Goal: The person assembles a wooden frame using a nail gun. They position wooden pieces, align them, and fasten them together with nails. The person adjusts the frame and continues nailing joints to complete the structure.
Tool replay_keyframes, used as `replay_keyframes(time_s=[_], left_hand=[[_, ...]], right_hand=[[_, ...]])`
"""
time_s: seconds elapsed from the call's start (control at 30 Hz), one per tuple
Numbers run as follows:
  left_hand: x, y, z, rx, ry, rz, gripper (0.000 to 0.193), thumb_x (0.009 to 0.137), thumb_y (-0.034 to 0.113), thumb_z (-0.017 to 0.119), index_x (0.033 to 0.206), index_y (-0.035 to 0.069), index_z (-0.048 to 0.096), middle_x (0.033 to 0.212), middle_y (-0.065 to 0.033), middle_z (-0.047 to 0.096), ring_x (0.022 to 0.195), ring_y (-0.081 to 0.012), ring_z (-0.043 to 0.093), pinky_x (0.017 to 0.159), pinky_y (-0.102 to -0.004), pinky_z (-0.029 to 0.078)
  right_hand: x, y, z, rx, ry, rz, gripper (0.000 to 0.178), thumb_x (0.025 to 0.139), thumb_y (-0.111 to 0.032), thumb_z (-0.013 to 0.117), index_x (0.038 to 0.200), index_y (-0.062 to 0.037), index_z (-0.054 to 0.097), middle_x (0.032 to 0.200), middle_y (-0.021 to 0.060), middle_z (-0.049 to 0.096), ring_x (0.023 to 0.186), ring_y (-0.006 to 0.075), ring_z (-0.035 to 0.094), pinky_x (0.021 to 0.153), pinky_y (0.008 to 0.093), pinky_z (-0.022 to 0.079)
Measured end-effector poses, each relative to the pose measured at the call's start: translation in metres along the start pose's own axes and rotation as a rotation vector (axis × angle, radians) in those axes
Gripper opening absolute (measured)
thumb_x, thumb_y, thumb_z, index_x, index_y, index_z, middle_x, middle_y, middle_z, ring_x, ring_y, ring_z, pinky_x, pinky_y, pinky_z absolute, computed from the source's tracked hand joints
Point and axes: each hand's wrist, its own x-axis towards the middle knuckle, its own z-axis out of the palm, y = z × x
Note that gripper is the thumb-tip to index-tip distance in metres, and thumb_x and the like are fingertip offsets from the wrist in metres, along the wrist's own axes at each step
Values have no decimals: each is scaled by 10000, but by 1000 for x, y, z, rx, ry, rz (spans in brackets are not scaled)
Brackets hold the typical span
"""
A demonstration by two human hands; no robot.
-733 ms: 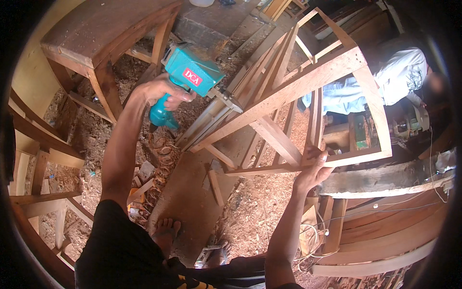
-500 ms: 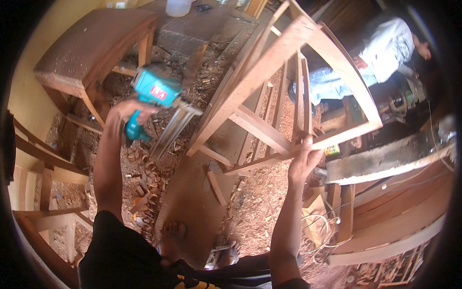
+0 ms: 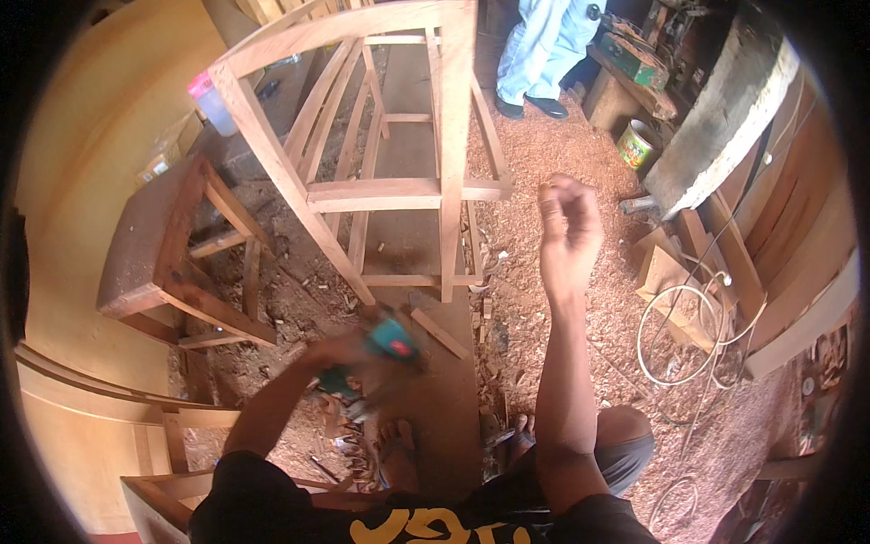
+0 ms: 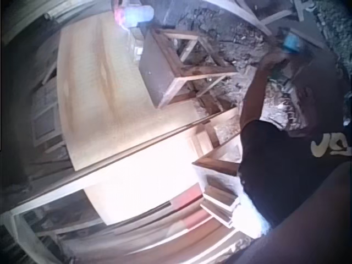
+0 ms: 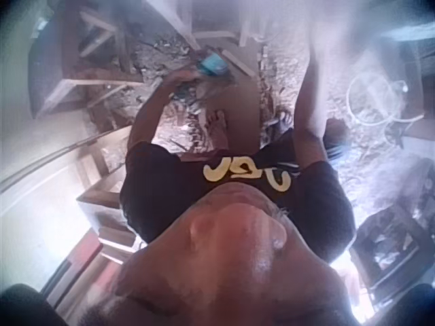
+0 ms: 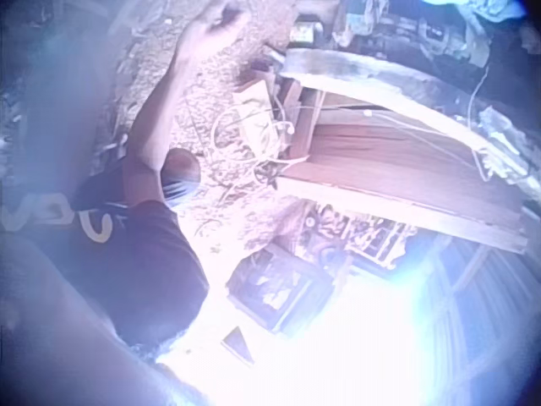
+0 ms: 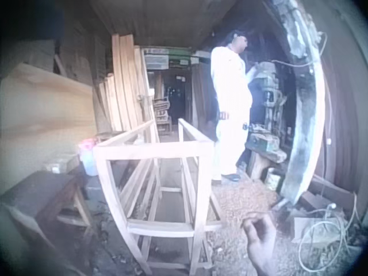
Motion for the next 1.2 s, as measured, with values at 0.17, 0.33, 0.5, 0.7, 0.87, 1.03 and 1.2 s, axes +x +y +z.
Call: replay_keyframes(time_s=[0.17, 0.33, 0.5, 0.7, 0.87, 1.03, 1.2], left_hand=[[60, 18, 69, 155, -48, 89, 248, 792, 294, 803, 927, 107, 710, 748, 1, 611, 602, -106, 515, 533, -264, 410], [104, -5, 90, 1, -161, -8, 251, 804, 309, 794, 904, 96, 708, 717, 0, 602, 592, -103, 517, 534, -267, 417], [109, -16, 89, -60, -163, -70, 227, 810, 291, 792, 818, 94, 682, 678, 3, 598, 588, -103, 531, 527, -264, 419], [109, -26, 81, -166, -192, -34, 254, 788, 300, 810, 825, 89, 674, 664, 10, 595, 573, -106, 543, 533, -262, 434], [99, -19, 80, -95, -44, 20, 295, 761, 320, 829, 857, 88, 675, 695, -2, 609, 609, -120, 562, 557, -277, 442], [62, 17, 81, 117, 280, 151, 421, 704, 371, 862, 947, 80, 678, 792, -34, 633, 723, -158, 596, 643, -323, 461], [54, 33, 77, 715, 576, 281, 599, 632, 413, 885, 1061, 57, 666, 974, -88, 659, 908, -212, 621, 793, -380, 470]], right_hand=[[-26, -25, 51, -519, -458, -486, 211, 850, 1, 618, 1051, -40, 665, 1119, 142, 687, 1050, 267, 663, 949, 381, 519], [-23, -15, 122, -943, -541, -903, 404, 882, -110, 540, 1259, 29, 578, 1322, 187, 595, 1245, 312, 567, 1123, 433, 388], [-7, 8, 129, -891, -609, -939, 317, 854, -131, 557, 1150, -27, 603, 1235, 195, 648, 1199, 304, 617, 979, 419, 522], [1, 11, 125, -825, -585, -1064, 286, 807, -154, 586, 1083, -81, 607, 1190, 130, 636, 1101, 273, 650, 889, 383, 565], [-4, 12, 128, -798, -534, -1041, 298, 800, -158, 582, 1089, -86, 603, 1164, 130, 636, 1148, 276, 625, 932, 392, 544], [-22, 16, 132, -870, -521, -861, 410, 860, -154, 525, 1259, -59, 538, 1318, 159, 550, 1324, 308, 479, 1128, 447, 362], [-58, 9, 121, -816, -574, -653, 556, 906, -136, 477, 1435, 15, 392, 1548, 192, 319, 1496, 339, 185, 1232, 493, 95]])
